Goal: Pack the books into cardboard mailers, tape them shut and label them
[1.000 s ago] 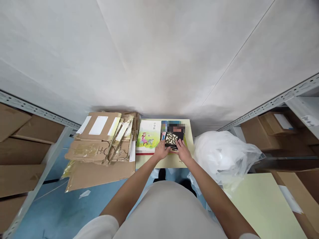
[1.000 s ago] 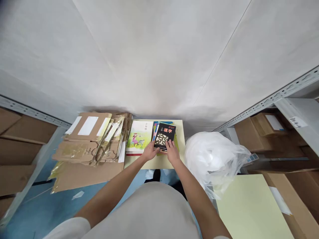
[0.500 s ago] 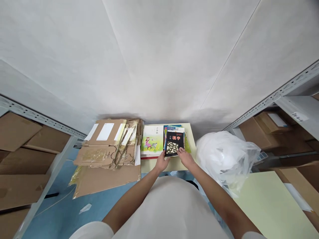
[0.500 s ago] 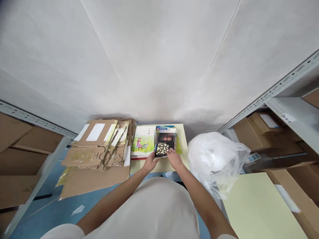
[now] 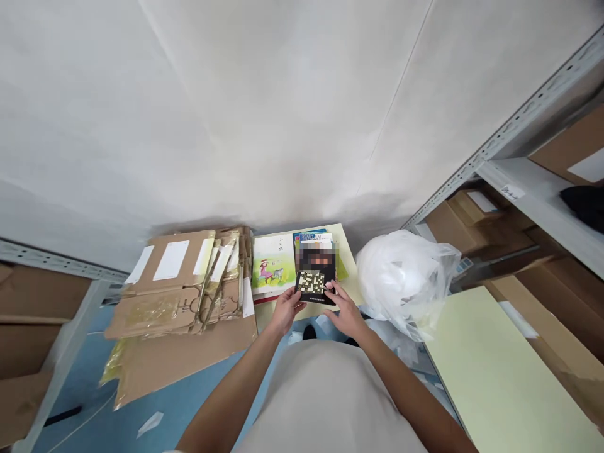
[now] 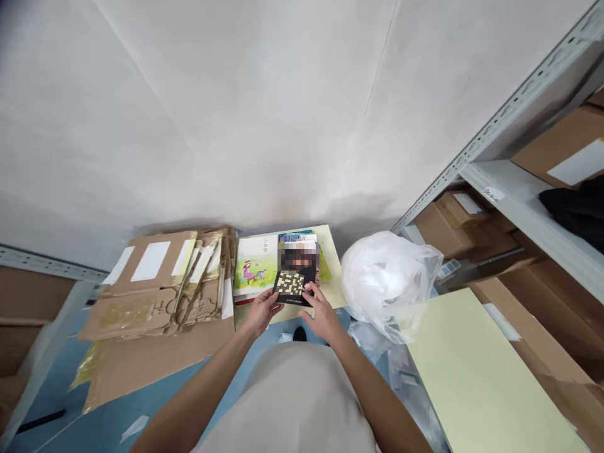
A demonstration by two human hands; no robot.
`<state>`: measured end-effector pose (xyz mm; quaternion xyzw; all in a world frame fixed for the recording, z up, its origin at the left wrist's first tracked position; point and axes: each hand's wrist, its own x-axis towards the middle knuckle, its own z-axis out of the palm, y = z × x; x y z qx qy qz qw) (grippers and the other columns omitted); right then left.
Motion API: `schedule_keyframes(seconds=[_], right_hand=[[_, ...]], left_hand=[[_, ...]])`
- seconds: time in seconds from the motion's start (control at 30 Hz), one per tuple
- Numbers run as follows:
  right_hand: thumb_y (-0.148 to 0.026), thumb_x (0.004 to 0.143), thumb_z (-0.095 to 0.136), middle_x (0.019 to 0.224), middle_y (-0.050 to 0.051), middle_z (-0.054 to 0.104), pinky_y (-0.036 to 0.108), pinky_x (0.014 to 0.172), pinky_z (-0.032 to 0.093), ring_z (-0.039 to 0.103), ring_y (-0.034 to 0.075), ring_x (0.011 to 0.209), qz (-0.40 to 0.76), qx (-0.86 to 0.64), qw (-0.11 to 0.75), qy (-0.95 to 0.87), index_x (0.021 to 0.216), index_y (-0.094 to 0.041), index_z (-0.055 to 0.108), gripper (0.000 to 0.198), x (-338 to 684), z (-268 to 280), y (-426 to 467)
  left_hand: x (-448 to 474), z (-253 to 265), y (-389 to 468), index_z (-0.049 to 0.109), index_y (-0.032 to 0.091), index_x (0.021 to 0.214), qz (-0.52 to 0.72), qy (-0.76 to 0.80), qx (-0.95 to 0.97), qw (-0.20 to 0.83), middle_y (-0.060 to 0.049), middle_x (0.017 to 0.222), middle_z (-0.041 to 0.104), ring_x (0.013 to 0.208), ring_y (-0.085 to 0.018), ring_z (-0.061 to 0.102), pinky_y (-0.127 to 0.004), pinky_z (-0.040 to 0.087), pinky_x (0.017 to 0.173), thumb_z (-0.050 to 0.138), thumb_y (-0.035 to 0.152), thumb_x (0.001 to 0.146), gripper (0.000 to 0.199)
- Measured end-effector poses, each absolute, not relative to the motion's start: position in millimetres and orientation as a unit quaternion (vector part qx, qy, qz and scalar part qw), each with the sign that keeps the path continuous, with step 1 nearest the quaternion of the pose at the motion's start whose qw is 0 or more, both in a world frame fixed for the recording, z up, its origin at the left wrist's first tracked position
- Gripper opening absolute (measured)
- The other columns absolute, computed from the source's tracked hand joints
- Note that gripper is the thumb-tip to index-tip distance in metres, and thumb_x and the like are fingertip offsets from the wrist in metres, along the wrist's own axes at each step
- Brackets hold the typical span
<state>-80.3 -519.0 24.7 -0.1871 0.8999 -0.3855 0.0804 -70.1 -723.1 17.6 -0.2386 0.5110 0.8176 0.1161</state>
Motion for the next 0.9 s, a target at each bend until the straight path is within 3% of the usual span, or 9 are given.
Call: schedule_keyframes(seconds=[0.1, 0.23, 0.37, 0.47, 0.63, 0.8, 0.9], right_hand=[[-0.046, 0.083, 0.057, 0.149, 0.01, 0.037, 0.046, 0.107, 0.038, 0.037, 0.027, 0.136, -0.526, -0.056, 0.068, 0.846, 0.133, -0.026, 0.051, 0.054, -68.9, 32.5, -499.6], [-0.06, 0.078, 0.058, 0.149, 0.013, 0.036, 0.046, 0.101, 0.044, 0.045, 0.028, 0.13, -0.673, 0.111, 0.05, 0.73, 0.144, -0.028, 0.032, 0.077, -69.4, 50.5, -471.4], [-0.058, 0.075, 0.063, 0.129, 0.011, 0.058, 0.042, 0.085, 0.053, 0.062, 0.025, 0.109, -0.756, 0.188, 0.019, 0.627, 0.142, -0.027, 0.03, 0.081, -75.1, 74.6, -440.4], [-0.061, 0.073, 0.063, 0.101, 0.005, 0.071, 0.034, 0.068, 0.056, 0.068, 0.021, 0.084, -0.767, 0.237, -0.023, 0.596, 0.128, -0.023, 0.047, 0.068, -70.6, 92.5, -410.1], [-0.065, 0.074, 0.058, 0.072, 0.0, 0.067, 0.026, 0.052, 0.049, 0.061, 0.015, 0.058, -0.744, 0.298, -0.09, 0.591, 0.093, -0.02, 0.059, 0.049, -37.8, 107.9, -343.3], [-0.061, 0.076, 0.057, 0.062, -0.003, 0.058, 0.022, 0.049, 0.04, 0.05, 0.011, 0.054, -0.715, 0.338, -0.191, 0.582, 0.079, -0.019, 0.057, 0.042, 4.9, 108.4, -272.5], [-0.057, 0.077, 0.058, 0.064, -0.002, 0.059, 0.024, 0.054, 0.041, 0.051, 0.012, 0.059, -0.705, 0.348, -0.248, 0.566, 0.076, -0.019, 0.058, 0.038, 27.5, 106.5, -236.1]], left_hand=[[-63.1, 28.2, -719.8, 0.064, 0.017, 0.104, 0.816, 0.525, -0.203, 0.135, -0.009, 0.103, 0.069, 0.079, -0.016, 0.064, -0.03, 0.051, 0.075, 0.077, 0.049, 0.062, 0.054], [-63.5, 44.8, -706.0, 0.065, 0.018, 0.108, 0.813, 0.53, -0.143, 0.194, -0.01, 0.108, 0.069, 0.083, -0.018, 0.064, -0.032, 0.051, 0.078, 0.074, 0.048, 0.067, 0.052], [-68.0, 55.6, -678.8, 0.066, 0.017, 0.111, 0.799, 0.537, -0.071, 0.259, -0.009, 0.105, 0.07, 0.085, -0.02, 0.065, -0.033, 0.051, 0.08, 0.072, 0.043, 0.072, 0.047], [-71.1, 63.1, -650.6, 0.065, 0.017, 0.112, 0.78, 0.555, -0.015, 0.291, -0.01, 0.105, 0.071, 0.092, -0.023, 0.066, -0.037, 0.05, 0.086, 0.07, 0.042, 0.074, 0.046], [-71.6, 81.2, -587.5, 0.064, 0.017, 0.114, 0.73, 0.583, 0.071, 0.35, -0.011, 0.107, 0.07, 0.101, -0.026, 0.064, -0.04, 0.047, 0.094, 0.07, 0.042, 0.075, 0.047], [-67.1, 98.0, -511.0, 0.048, 0.021, 0.131, 0.712, 0.563, 0.085, 0.411, -0.014, 0.117, 0.065, 0.101, -0.027, 0.065, -0.041, 0.049, 0.089, 0.072, 0.046, 0.072, 0.069], [-62.8, 102.8, -463.6, 0.05, 0.023, 0.128, 0.676, 0.589, 0.088, 0.433, -0.012, 0.121, 0.062, 0.097, -0.024, 0.065, -0.037, 0.051, 0.082, 0.072, 0.047, 0.072, 0.065]])
